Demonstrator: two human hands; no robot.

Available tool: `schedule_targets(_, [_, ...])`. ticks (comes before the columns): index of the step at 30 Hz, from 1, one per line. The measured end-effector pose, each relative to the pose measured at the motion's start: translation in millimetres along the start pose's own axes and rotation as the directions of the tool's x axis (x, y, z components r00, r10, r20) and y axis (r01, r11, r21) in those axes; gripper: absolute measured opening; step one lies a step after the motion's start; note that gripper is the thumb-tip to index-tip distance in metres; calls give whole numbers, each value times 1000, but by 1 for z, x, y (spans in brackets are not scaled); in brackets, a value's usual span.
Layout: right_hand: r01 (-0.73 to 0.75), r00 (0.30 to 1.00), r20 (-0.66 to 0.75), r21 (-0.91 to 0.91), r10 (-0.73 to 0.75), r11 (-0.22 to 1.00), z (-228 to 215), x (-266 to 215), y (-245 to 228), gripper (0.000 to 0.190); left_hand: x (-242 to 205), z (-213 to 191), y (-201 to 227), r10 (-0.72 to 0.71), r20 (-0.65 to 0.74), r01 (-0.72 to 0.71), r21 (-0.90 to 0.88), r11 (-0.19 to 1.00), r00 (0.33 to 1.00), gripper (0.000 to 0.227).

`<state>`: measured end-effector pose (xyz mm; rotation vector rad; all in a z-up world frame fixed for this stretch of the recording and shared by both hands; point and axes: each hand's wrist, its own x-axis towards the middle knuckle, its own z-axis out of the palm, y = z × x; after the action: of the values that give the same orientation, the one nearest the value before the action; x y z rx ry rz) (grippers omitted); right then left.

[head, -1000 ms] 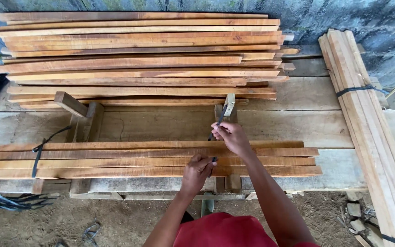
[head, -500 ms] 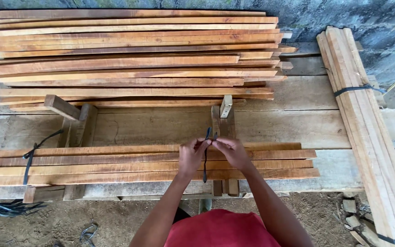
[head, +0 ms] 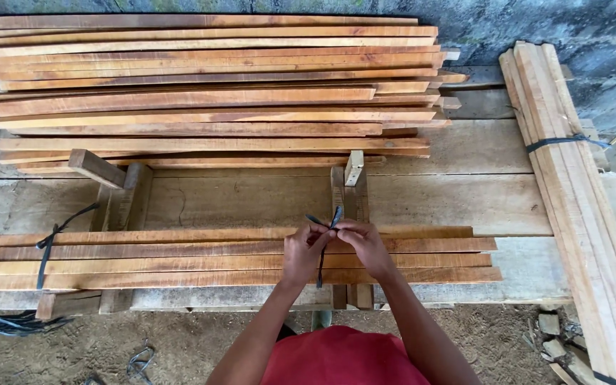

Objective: Binding a bundle of long wooden planks with plastic straps.

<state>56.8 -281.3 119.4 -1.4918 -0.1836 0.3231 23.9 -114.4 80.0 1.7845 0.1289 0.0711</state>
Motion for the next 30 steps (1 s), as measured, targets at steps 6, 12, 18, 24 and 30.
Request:
schedule_targets(6, [-132,982,-135,1,131,991,-2,7,39,18,6,4,-22,26,134,-37,82,996,991,24])
schedule_targets(12, [24,999,-50,95,-20,995,-27,24,55,17,7,-5,-16,-258,372,228,123,966,892,23])
schedule_targets(18, [128,852,523,-261,29,957,-45,19,-3,21,7,-19,-21,-342,372,414,-132,900,863,25])
schedule_targets(24, [392,880,470,-634,-69,667,-54,24,47,14,4,-15,-28,-339,431,442,-165,882,837,34])
schedule_targets(30, [688,681,499,-686,-536,236,-57,32,100,33,-7,-15,29,-440,325,504,-147,851,837,49])
